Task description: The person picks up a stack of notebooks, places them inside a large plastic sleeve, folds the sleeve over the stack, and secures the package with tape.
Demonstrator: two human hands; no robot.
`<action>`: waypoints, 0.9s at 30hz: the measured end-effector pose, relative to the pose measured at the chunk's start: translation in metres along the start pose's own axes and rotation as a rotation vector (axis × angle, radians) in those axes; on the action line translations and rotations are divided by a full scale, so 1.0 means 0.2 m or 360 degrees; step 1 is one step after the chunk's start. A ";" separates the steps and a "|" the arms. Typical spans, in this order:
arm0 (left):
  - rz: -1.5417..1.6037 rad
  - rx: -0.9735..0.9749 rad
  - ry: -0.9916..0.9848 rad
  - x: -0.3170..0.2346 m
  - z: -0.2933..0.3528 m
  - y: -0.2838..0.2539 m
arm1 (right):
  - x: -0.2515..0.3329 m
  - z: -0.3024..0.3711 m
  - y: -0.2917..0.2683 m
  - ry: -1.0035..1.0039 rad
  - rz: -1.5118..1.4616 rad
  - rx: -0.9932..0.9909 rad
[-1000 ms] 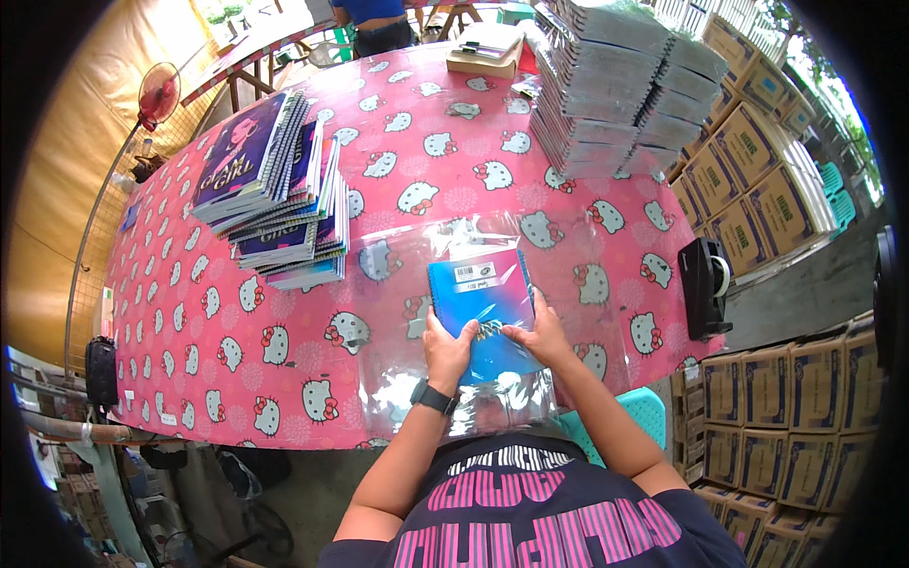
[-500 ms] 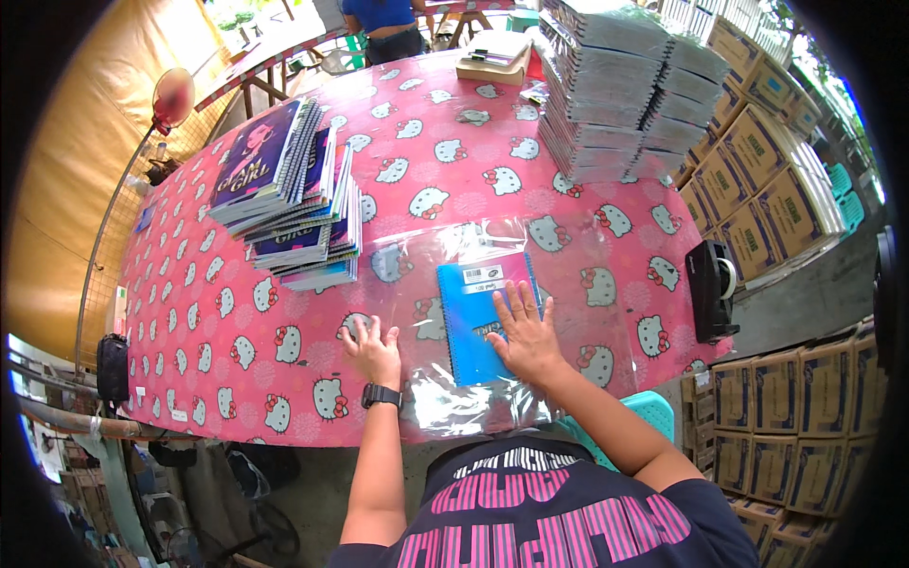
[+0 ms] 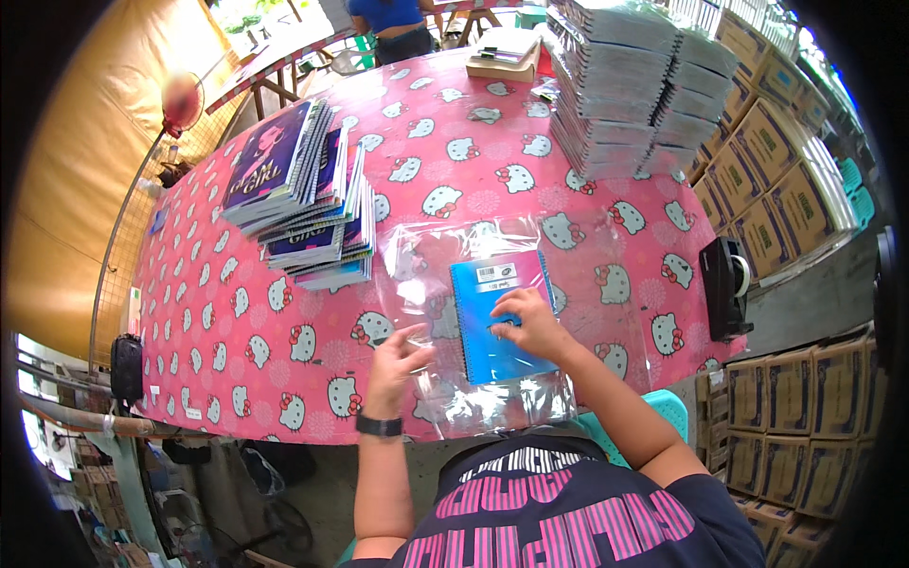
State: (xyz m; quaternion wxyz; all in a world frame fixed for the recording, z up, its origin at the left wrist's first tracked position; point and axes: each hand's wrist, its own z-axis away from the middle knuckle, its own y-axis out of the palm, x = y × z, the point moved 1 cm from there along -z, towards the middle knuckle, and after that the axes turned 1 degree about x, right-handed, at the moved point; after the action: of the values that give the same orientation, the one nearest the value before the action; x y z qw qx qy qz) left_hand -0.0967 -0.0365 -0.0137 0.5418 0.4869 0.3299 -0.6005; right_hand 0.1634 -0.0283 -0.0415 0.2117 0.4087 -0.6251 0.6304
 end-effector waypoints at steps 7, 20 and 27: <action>-0.0215 -0.0135 0.0142 0.13 -0.10 0.44 | 0.02 -0.11 -0.06 0.0232 -0.0280 0.0045; -0.0901 -0.1168 0.0482 0.13 0.02 -0.19 | -0.06 -0.08 -0.09 0.0432 -0.0467 0.0042; -0.1688 -0.0189 0.1052 0.07 -0.34 0.29 | -0.01 -0.10 -0.09 0.0404 -0.0352 0.0023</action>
State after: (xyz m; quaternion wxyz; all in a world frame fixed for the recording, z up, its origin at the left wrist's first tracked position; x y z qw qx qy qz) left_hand -0.0240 0.0106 -0.0397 0.0656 0.3860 0.7094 -0.5860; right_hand 0.1738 -0.0073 -0.0288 0.3542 0.3936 -0.5400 0.6542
